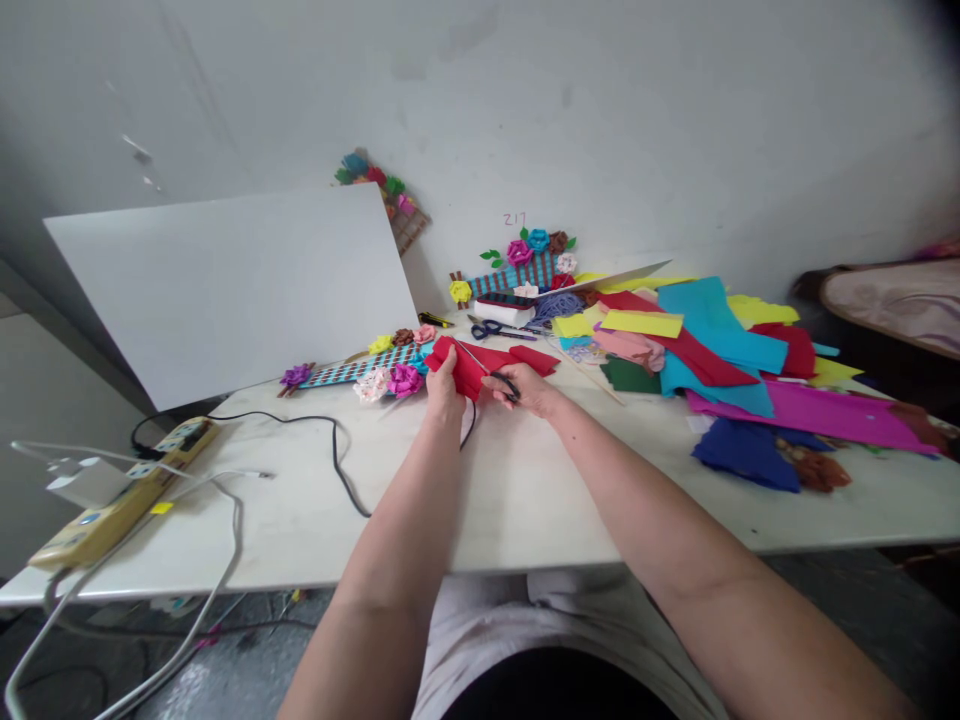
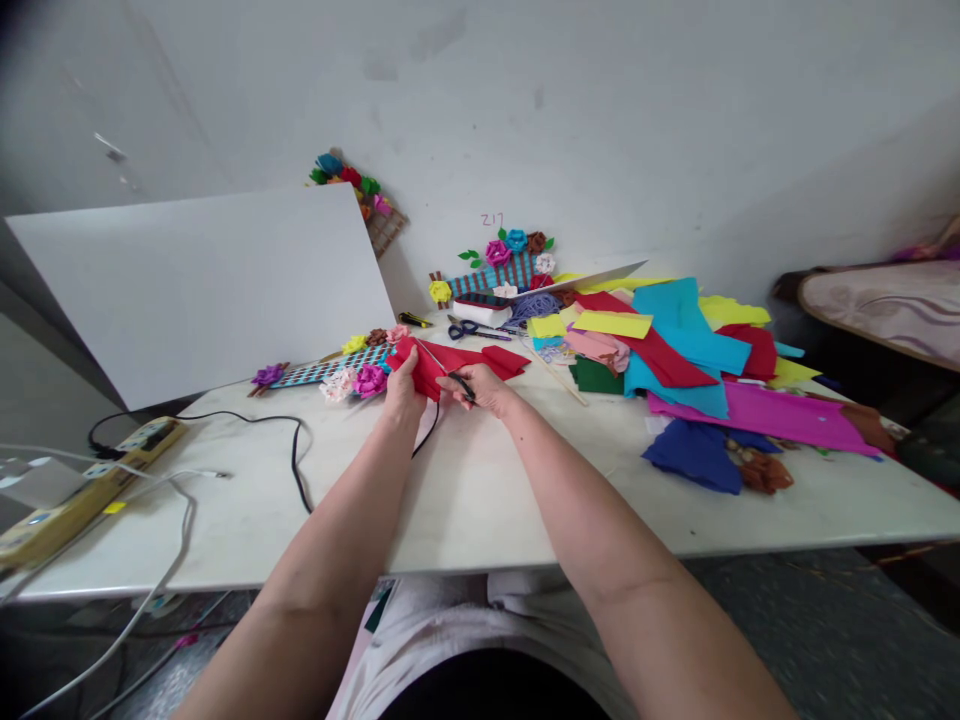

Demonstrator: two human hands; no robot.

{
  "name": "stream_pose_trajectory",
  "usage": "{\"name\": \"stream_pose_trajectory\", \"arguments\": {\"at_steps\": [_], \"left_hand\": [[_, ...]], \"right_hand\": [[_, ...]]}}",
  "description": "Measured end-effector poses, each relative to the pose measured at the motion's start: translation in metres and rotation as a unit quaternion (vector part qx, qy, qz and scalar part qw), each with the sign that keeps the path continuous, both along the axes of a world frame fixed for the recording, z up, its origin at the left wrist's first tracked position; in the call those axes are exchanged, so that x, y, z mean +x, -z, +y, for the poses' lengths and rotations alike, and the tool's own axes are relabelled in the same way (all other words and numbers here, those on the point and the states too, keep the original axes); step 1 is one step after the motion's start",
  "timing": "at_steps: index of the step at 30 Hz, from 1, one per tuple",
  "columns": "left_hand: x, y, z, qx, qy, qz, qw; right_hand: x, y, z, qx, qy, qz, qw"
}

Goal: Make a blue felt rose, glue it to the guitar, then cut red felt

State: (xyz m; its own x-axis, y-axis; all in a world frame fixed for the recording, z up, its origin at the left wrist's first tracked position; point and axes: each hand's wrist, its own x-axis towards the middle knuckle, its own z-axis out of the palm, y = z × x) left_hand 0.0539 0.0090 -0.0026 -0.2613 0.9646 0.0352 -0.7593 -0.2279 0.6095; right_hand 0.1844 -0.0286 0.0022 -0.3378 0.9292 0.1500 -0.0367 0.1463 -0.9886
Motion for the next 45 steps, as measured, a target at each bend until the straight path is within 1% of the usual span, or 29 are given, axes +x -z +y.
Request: {"name": "stream_pose_trajectory", "arguments": {"at_steps": [3, 6, 12, 17, 24, 31, 38, 45], "left_hand": [[0.000, 0.001, 0.002, -0.017, -0.006, 0.004, 1.000], [-0.001, 0.002, 0.002, -0.015, -0.003, 0.006, 1.000], [0.000, -0.003, -0.003, -0.038, -0.004, 0.009, 0.999], [0.001, -0.006, -0.007, -0.019, -0.007, 0.006, 1.000], [0.002, -0.003, -0.005, -0.003, -0.009, 0.017, 1.000], [0.005, -0.005, -0.007, 0.009, 0.008, 0.025, 1.000], [0.006, -0.004, -0.008, 0.007, 0.008, 0.031, 0.999], [0.008, -0.005, -0.011, 0.003, 0.019, 0.037, 0.999]], "right_hand": [[0.000, 0.000, 0.000, 0.001, -0.002, 0.000, 1.000], [0.001, 0.002, 0.002, 0.006, -0.007, 0.003, 1.000], [0.001, 0.005, 0.004, 0.002, -0.011, 0.003, 1.000], [0.003, 0.004, 0.002, 0.000, -0.023, 0.005, 1.000], [0.006, 0.005, 0.002, 0.002, -0.031, -0.016, 0.999], [0.005, 0.003, 0.001, 0.002, -0.023, -0.015, 1.000], [0.008, 0.009, 0.008, 0.013, -0.016, -0.025, 0.999], [0.006, 0.008, 0.009, -0.003, -0.003, -0.025, 1.000]]}}
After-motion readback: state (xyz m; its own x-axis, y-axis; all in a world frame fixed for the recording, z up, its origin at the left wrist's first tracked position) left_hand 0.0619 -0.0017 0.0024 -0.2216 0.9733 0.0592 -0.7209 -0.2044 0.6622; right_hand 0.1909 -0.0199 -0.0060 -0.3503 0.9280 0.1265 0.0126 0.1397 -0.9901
